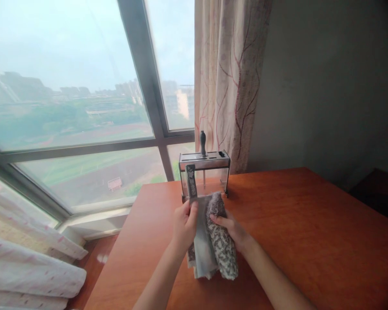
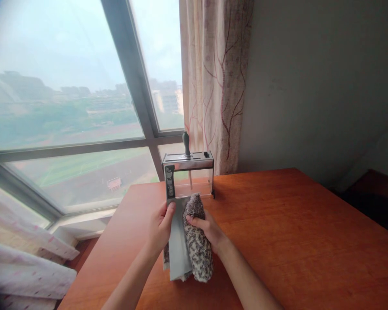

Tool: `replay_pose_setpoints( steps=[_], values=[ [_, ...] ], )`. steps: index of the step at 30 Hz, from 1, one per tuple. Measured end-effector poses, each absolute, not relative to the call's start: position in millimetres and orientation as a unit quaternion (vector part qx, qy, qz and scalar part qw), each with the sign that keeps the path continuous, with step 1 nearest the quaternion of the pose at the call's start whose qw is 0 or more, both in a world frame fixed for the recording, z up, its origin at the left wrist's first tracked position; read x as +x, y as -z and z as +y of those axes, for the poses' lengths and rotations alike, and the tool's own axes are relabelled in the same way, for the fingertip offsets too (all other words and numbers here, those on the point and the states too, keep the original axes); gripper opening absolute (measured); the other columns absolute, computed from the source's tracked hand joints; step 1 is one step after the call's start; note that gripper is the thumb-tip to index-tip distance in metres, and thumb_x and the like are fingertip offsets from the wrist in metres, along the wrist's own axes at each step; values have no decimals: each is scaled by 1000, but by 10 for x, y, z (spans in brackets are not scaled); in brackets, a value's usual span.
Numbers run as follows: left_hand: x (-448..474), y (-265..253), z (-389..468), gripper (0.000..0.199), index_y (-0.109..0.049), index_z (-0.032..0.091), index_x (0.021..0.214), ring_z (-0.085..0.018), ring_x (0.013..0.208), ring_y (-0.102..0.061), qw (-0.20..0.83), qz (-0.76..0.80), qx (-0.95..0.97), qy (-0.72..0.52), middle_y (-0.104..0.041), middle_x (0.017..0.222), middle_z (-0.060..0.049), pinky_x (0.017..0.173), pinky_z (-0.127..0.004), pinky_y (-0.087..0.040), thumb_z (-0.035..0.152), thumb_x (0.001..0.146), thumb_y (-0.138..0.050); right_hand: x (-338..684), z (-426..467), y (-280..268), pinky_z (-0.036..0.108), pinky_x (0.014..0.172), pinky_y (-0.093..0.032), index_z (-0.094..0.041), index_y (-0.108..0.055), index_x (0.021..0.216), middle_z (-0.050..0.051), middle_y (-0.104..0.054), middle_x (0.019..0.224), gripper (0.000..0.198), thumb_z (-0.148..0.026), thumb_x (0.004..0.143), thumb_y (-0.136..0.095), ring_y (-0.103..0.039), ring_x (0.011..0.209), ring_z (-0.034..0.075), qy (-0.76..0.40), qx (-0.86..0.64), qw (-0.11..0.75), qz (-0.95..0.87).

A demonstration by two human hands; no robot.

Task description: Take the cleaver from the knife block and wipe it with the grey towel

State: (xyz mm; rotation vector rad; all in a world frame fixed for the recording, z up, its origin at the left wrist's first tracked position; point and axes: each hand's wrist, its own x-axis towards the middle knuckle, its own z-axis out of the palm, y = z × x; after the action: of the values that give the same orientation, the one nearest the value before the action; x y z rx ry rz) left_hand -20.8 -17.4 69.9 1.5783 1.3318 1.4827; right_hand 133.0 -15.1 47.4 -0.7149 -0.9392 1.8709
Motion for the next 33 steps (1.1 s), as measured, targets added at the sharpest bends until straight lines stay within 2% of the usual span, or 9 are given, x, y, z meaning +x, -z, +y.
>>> replay_pose_setpoints(
  steps=[7, 14, 18, 26, 30, 33],
  values=[
    [-157, -673, -190, 30, -57, 19, 65, -15, 57, -48, 255, 497, 708, -433, -51, 58, -1, 54, -23, -33, 39, 86, -48, 1388, -84, -548, 32, 63, -48, -15, -69, 89, 5, -71, 73, 29, -38, 72, -75, -64, 62, 20, -718, -309, 525, -337],
    [-185, -628, -164, 32, -45, 19, 63, -12, 55, -38, 255, 482, 702, -458, -39, 59, 2, 53, -23, -28, 37, 89, -44, 1293, -124, -523, 36, 69, -50, -16, -69, 95, 7, -73, 80, 33, -41, 74, -73, -68, 74, 25, -700, -301, 553, -335],
    [-223, -642, -140, 35, -45, 18, 61, -12, 57, -36, 279, 493, 638, -521, -37, 58, 2, 52, -23, -28, 41, 87, -47, 1208, -182, -516, 36, 71, -49, -17, -68, 98, 7, -73, 83, 34, -41, 75, -73, -68, 76, 24, -724, -285, 526, -343],
    [-360, -721, -123, 34, -54, 16, 63, -12, 57, -39, 304, 513, 516, -615, -45, 58, 2, 51, -23, -30, 43, 84, -53, 1116, -249, -520, 33, 71, -46, -17, -67, 96, 4, -70, 77, 45, -47, 64, -79, -64, 70, 20, -754, -311, 443, -373],
    [-426, -752, -90, 34, -63, 14, 74, -15, 63, -49, 308, 504, 478, -650, -58, 68, -1, 56, -23, -38, 44, 85, -52, 1164, -267, -495, 29, 65, -44, -18, -67, 92, 1, -67, 75, 38, -44, 67, -78, -60, 66, 16, -775, -299, 401, -386],
    [-451, -745, -61, 34, -65, 14, 78, -16, 64, -53, 317, 506, 448, -665, -62, 69, -2, 57, -24, -41, 45, 84, -53, 1211, -264, -502, 27, 63, -43, -19, -67, 87, 0, -65, 74, 31, -43, 70, -76, -59, 64, 15, -788, -284, 376, -397]
  ],
)
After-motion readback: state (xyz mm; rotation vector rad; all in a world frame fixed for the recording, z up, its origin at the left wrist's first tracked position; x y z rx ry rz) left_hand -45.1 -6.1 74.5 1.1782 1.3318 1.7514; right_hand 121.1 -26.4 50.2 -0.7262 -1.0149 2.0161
